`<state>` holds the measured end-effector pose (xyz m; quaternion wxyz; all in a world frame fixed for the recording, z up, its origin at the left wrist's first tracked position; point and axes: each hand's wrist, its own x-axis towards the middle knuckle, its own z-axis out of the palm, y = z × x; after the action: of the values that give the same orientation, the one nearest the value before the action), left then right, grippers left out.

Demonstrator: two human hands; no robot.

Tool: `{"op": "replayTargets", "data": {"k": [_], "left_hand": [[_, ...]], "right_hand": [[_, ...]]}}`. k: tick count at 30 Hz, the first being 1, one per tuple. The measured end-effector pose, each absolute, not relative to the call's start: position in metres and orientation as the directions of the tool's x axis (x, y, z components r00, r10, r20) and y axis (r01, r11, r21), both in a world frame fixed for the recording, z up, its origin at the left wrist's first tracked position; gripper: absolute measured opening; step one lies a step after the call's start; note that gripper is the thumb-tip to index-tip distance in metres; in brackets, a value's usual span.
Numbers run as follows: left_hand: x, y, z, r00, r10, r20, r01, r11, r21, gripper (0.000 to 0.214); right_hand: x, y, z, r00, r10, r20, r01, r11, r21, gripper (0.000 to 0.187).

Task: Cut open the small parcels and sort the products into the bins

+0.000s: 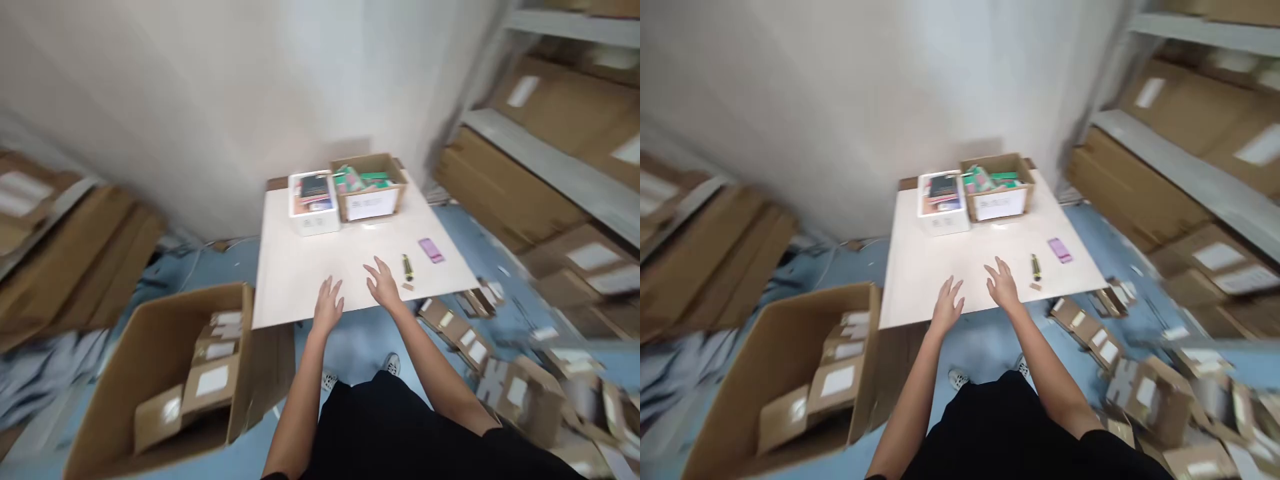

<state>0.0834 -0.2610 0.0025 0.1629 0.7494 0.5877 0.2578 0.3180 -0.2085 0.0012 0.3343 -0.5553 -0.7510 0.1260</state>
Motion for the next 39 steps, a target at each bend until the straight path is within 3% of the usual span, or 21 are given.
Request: {"op": "replayTargets", "data": {"k": [8, 13, 18, 22, 27, 32, 36, 39], "left_hand": [[-0.159, -0.377, 0.001, -0.336, 0.935, 0.111, 0.787, 0.214, 0.579, 0.057], [-0.273, -0.483, -0.004, -0.654, 0.75, 0.1, 0.638, 0.476, 0.605, 0.057], [-0.319, -0.556, -0.036, -0.873, 0.487, 0.016, 0.387, 0.672, 0.631, 0.058], [-0.317, -0.574, -0.08, -0.923, 0.352, -0.156, 0.183, 0.757, 0.628, 0.062], [-0.3, -0.55, -0.131, -0.866, 0.298, -0.401, 0.039, 0.84, 0.54, 0.062], [-0.289, -0.505, -0.182, -0.783, 0.284, -0.553, -0.008, 0.885, 0.465, 0.074], [-0.288, -0.483, -0.222, -0.78, 0.151, -0.607, -0.127, 0.912, 0.391, 0.083], [-0.29, -0.482, -0.24, -0.805, 0.082, -0.587, -0.208, 0.889, 0.409, 0.081]], "right_hand": [[0.029, -0.228, -0.009, -0.65, 0.718, 0.248, 0.519, 0.658, -0.545, 0.051], [-0.118, -0.27, -0.006, -0.84, 0.504, 0.204, 0.334, 0.774, -0.539, 0.059], [-0.206, -0.303, -0.014, -0.937, 0.317, 0.148, 0.196, 0.825, -0.53, 0.062], [-0.253, -0.318, -0.039, -0.985, 0.171, 0.031, 0.132, 0.852, -0.506, 0.061], [-0.303, -0.324, -0.087, -0.984, -0.042, -0.171, 0.046, 0.876, -0.48, 0.065], [-0.331, -0.317, -0.144, -0.916, -0.104, -0.388, 0.1, 0.876, -0.472, 0.069], [-0.327, -0.293, -0.186, -0.833, -0.163, -0.528, 0.122, 0.878, -0.464, 0.074], [-0.324, -0.272, -0.206, -0.768, -0.158, -0.62, 0.151, 0.898, -0.414, 0.082]]}}
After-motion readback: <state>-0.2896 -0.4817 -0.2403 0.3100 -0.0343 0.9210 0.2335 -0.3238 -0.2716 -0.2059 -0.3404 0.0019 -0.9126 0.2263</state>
